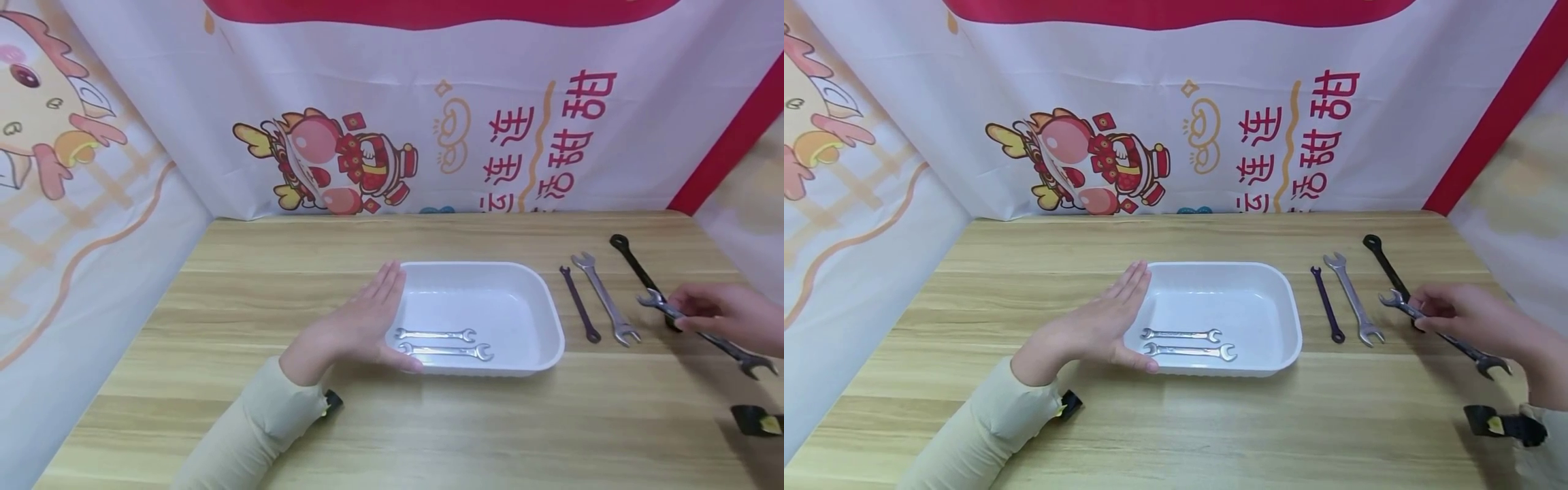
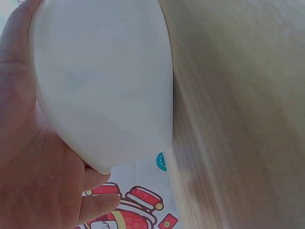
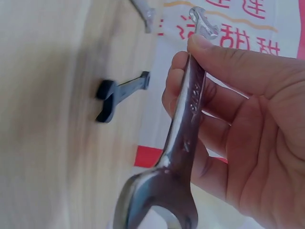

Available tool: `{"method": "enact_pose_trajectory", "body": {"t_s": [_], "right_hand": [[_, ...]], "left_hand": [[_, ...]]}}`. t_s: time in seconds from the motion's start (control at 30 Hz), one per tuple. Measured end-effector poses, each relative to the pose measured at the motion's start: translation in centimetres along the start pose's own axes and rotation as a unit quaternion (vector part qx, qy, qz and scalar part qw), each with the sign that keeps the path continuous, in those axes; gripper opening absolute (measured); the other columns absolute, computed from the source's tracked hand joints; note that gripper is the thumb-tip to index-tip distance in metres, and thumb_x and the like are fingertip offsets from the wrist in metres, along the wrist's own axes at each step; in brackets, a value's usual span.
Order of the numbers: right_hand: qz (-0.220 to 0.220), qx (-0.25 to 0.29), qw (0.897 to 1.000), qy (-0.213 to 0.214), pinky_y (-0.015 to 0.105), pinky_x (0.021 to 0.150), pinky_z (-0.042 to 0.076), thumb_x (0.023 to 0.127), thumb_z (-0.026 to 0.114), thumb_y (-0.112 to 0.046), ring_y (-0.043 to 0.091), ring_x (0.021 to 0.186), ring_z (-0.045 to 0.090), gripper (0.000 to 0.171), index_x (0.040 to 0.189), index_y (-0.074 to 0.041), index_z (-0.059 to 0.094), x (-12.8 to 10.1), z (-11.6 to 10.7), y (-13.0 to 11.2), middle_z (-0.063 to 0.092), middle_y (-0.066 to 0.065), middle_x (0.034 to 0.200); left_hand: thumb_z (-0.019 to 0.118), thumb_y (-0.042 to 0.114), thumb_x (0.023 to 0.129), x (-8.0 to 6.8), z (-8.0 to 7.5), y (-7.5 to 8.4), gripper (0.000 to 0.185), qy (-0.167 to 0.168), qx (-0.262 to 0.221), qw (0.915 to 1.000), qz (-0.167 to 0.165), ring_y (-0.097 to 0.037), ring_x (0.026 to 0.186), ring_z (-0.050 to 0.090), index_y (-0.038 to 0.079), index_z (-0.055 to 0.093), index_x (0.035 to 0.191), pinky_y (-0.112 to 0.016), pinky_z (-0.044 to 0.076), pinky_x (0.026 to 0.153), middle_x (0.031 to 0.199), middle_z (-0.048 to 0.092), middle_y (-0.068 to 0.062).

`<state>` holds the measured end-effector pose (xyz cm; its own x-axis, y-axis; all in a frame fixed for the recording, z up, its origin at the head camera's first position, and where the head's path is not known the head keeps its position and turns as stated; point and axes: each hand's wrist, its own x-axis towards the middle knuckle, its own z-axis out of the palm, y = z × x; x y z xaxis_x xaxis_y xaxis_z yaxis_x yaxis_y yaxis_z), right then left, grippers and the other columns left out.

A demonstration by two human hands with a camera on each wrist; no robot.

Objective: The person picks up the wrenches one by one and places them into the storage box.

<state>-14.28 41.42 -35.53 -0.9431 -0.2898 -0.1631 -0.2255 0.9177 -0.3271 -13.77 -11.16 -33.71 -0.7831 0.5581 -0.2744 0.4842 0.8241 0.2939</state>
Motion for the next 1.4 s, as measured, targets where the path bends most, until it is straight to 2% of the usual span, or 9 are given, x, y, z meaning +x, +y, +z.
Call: {"method": "enact_pose_trajectory", "body": {"t_s": [0.13, 0.4, 0.7, 0.8, 1.0, 1.17, 1.4], "right_hand": [[0.006, 0.001, 1.0, -0.014, 0.018, 0.062, 0.051, 0.087, 0.073, -0.005, -0.002, 0.07, 0.051, 0.015, 0.1, -0.002, 0.065, 0.4, -0.6, -1.2, 0.066, -0.002, 0.088], [-0.014, -0.005, 1.0, -0.005, 0.019, 0.062, 0.05, 0.092, 0.07, -0.014, -0.003, 0.071, 0.05, 0.017, 0.105, -0.004, 0.065, 0.5, -0.9, -3.9, 0.067, -0.002, 0.091], [-0.036, 0.023, 0.999, -0.01, 0.021, 0.061, 0.05, 0.095, 0.067, -0.015, 0.003, 0.071, 0.052, 0.019, 0.111, -0.004, 0.064, 1.4, -1.1, -6.8, 0.064, -0.002, 0.086], [-0.048, 0.038, 0.998, -0.012, 0.021, 0.063, 0.051, 0.094, 0.069, -0.014, 0.006, 0.072, 0.054, 0.019, 0.11, -0.005, 0.065, 2.0, -1.2, -7.7, 0.065, -0.001, 0.087], [-0.08, 0.045, 0.996, 0.012, 0.02, 0.065, 0.053, 0.089, 0.073, -0.012, 0.004, 0.075, 0.053, 0.021, 0.109, -0.01, 0.068, 2.7, -1.5, -9.6, 0.065, -0.001, 0.088], [-0.115, 0.042, 0.992, 0.03, 0.02, 0.068, 0.055, 0.089, 0.073, -0.013, 0.003, 0.078, 0.056, 0.018, 0.107, -0.014, 0.069, 3.5, -1.5, -11.6, 0.067, -0.005, 0.09], [-0.13, 0.067, 0.989, 0.011, 0.019, 0.072, 0.056, 0.091, 0.072, -0.012, 0.006, 0.081, 0.06, 0.02, 0.11, -0.014, 0.07, 4.5, -1.4, -14.5, 0.07, -0.005, 0.095]], "left_hand": [[0.064, 0.086, 0.066, 0.0, 0.0, -0.1, 0.14, 0.002, -0.003, 1.0, -0.002, -0.02, 0.154, -0.018, 0.009, -0.008, 0.159, -0.042, 0.006, 0.126, 0.167, -0.02, -0.004], [0.065, 0.086, 0.065, 0.0, 0.1, 0.0, 0.141, 0.002, -0.016, 0.9999, -0.004, -0.019, 0.154, -0.018, 0.01, -0.009, 0.159, -0.042, 0.006, 0.126, 0.167, -0.02, -0.003], [0.065, 0.085, 0.065, 0.1, 0.2, 0.0, 0.141, 0.001, -0.019, 0.9998, -0.006, -0.018, 0.154, -0.018, 0.011, -0.009, 0.159, -0.042, 0.007, 0.126, 0.166, -0.021, -0.001], [0.066, 0.084, 0.065, 0.1, 0.2, 0.0, 0.141, 0.006, -0.019, 0.9998, -0.004, -0.019, 0.155, -0.017, 0.01, -0.008, 0.16, -0.043, 0.007, 0.126, 0.167, -0.019, -0.003], [0.066, 0.084, 0.066, 0.0, 0.2, 0.0, 0.141, 0.009, -0.019, 0.9998, 0.0, -0.02, 0.155, -0.016, 0.009, -0.008, 0.159, -0.044, 0.009, 0.126, 0.168, -0.016, -0.006], [0.066, 0.085, 0.065, 0.1, 0.2, -0.1, 0.142, 0.002, -0.018, 0.9998, -0.003, -0.018, 0.154, -0.019, 0.01, -0.01, 0.159, -0.043, 0.007, 0.125, 0.166, -0.021, -0.002], [0.066, 0.085, 0.065, 0.1, 0.2, -0.2, 0.141, 0.002, -0.015, 0.9999, -0.001, -0.019, 0.154, -0.019, 0.011, -0.011, 0.159, -0.044, 0.007, 0.126, 0.167, -0.021, -0.003]]}}
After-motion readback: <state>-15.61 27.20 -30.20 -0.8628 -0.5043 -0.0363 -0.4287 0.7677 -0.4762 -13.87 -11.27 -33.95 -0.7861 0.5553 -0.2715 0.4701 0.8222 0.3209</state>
